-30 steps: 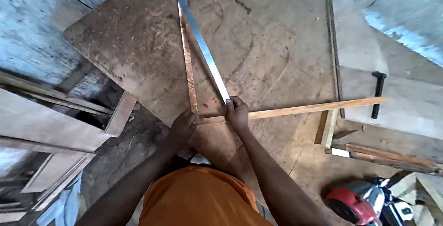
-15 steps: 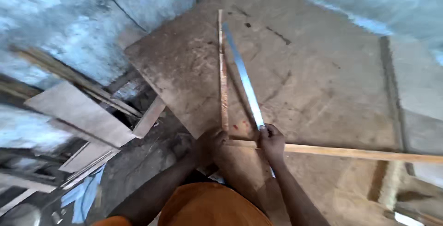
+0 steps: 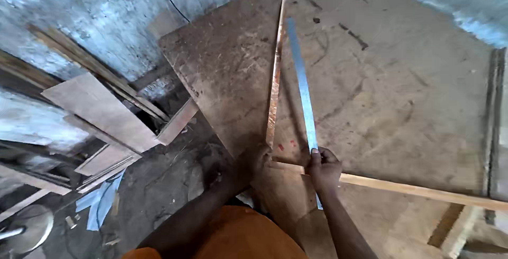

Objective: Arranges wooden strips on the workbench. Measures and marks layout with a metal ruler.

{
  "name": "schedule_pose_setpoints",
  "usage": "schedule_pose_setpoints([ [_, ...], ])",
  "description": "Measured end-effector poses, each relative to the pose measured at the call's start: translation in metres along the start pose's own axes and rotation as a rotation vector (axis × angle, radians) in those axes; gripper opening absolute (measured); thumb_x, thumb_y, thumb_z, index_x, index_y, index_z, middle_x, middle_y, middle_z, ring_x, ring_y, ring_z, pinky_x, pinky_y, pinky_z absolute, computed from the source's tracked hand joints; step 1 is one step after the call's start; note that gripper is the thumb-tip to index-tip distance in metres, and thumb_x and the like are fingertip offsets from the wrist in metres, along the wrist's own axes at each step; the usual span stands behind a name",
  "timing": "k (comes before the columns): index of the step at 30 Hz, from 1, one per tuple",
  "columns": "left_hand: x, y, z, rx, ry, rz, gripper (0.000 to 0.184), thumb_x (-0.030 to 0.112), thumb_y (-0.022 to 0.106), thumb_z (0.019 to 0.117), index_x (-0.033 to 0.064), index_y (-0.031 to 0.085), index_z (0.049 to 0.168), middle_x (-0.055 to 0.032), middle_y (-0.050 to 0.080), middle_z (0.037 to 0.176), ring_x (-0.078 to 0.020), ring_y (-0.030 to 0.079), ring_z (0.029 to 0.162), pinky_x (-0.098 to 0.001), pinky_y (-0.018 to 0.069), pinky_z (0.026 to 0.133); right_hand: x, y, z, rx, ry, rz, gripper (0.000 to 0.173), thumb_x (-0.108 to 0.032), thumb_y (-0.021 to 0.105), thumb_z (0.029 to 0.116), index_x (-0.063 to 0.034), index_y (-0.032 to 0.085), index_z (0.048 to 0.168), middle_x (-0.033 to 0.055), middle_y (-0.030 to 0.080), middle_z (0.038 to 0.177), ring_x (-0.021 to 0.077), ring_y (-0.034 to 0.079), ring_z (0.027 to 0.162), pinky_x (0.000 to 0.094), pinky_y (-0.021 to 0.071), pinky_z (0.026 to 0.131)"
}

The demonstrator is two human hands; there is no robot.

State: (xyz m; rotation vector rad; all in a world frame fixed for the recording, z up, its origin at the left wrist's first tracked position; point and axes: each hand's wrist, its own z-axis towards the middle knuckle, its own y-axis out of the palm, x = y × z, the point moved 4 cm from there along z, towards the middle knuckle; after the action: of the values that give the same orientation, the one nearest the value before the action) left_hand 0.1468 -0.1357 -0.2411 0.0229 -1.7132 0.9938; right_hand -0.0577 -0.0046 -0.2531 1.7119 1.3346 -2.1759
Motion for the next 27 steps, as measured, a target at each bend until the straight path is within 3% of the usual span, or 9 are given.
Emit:
schedule_pose_setpoints([
  [3,-0.001,-0.010,0.019,-0.100,-0.171,-0.049,0.027,0.015,0.073,0.0941,0.0063,0.072,0.119,-0.0144,0.071,0.115,-0.0259,0.071,0.103,-0.0472,0.0579,0.095,0.004,0.000,0.003,0.043,-0.010,0.017,0.023,-0.020,0.058,0.1043,-0.0001,0.068,0.111,0.0123,0.066,0.082,0.0203,0.062,0.066,0.0444,0.0551,0.065],
  [7,0.002,-0.013,0.029,-0.161,-0.214,0.104,0.026,0.021,0.078,0.0906,0.0096,0.074,0.114,-0.0129,0.071,0.115,-0.0272,0.069,0.105,-0.0488,0.0570,0.096,0.005,0.000,0.005,0.057,-0.002,0.011,0.023,-0.020,0.059,0.1038,-0.0009,0.070,0.111,0.0126,0.069,0.085,0.0220,0.064,0.069,0.0468,0.0553,0.069],
  [11,0.010,0.000,0.005,-0.118,-0.079,0.252,0.029,0.028,0.064,0.1008,0.0126,0.069,0.125,-0.0125,0.063,0.134,-0.0280,0.067,0.113,-0.0484,0.0578,0.095,0.003,-0.002,0.007,0.053,-0.015,0.008,0.025,-0.022,0.058,0.1034,-0.0020,0.071,0.111,0.0129,0.070,0.087,0.0237,0.066,0.071,0.0495,0.0565,0.070],
  [14,0.016,0.001,-0.004,-0.148,0.060,0.440,0.045,0.042,0.071,0.0953,0.0097,0.066,0.126,-0.0129,0.065,0.124,-0.0281,0.069,0.106,-0.0474,0.0598,0.089,0.006,-0.001,0.007,0.059,-0.022,0.031,0.023,-0.022,0.059,0.1030,-0.0031,0.071,0.109,0.0109,0.068,0.082,0.0212,0.065,0.067,0.0464,0.0566,0.066],
  [17,0.029,-0.003,0.016,-0.367,0.022,0.667,0.064,0.050,0.074,0.0895,0.0118,0.057,0.138,-0.0157,0.061,0.133,-0.0349,0.066,0.113,-0.0537,0.0571,0.089,0.003,-0.005,0.008,0.059,-0.009,0.013,0.024,-0.022,0.059,0.1032,-0.0038,0.072,0.111,0.0117,0.070,0.086,0.0224,0.065,0.071,0.0480,0.0560,0.069],
  [21,0.051,-0.005,0.029,-0.543,0.118,0.877,0.047,0.046,0.074,0.0907,0.0084,0.070,0.120,-0.0170,0.069,0.118,-0.0373,0.066,0.110,-0.0573,0.0535,0.093,0.000,-0.003,0.007,0.059,0.009,0.021,0.024,-0.022,0.060,0.1029,-0.0032,0.072,0.112,0.0128,0.071,0.091,0.0250,0.068,0.077,0.0510,0.0572,0.075],
  [22,0.054,-0.001,0.030,-0.555,0.167,0.914,0.039,0.041,0.074,0.0906,0.0086,0.073,0.112,-0.0151,0.071,0.112,-0.0358,0.067,0.106,-0.0570,0.0537,0.093,0.000,-0.004,0.008,0.063,0.017,0.022,0.024,-0.022,0.061,0.1027,-0.0032,0.073,0.113,0.0132,0.072,0.093,0.0254,0.068,0.079,0.0514,0.0576,0.077],
  [24,0.039,0.016,0.038,-0.540,0.304,1.012,0.034,0.047,0.075,0.0849,0.0137,0.077,0.095,-0.0073,0.074,0.095,-0.0291,0.070,0.092,-0.0544,0.0562,0.085,0.000,-0.006,0.007,0.065,0.002,0.027,0.024,-0.021,0.060,0.1030,-0.0034,0.073,0.113,0.0137,0.072,0.095,0.0254,0.069,0.079,0.0511,0.0580,0.077],
  [27,0.007,0.036,0.062,-0.675,0.337,1.067,0.049,0.062,0.068,0.0813,0.0162,0.075,0.098,-0.0072,0.073,0.098,-0.0310,0.070,0.096,-0.0607,0.0545,0.088,0.007,-0.005,0.002,0.060,-0.055,0.002,0.026,-0.029,0.057,0.1050,-0.0092,0.072,0.114,0.0118,0.072,0.097,0.0253,0.069,0.077,0.0518,0.0588,0.070],
])
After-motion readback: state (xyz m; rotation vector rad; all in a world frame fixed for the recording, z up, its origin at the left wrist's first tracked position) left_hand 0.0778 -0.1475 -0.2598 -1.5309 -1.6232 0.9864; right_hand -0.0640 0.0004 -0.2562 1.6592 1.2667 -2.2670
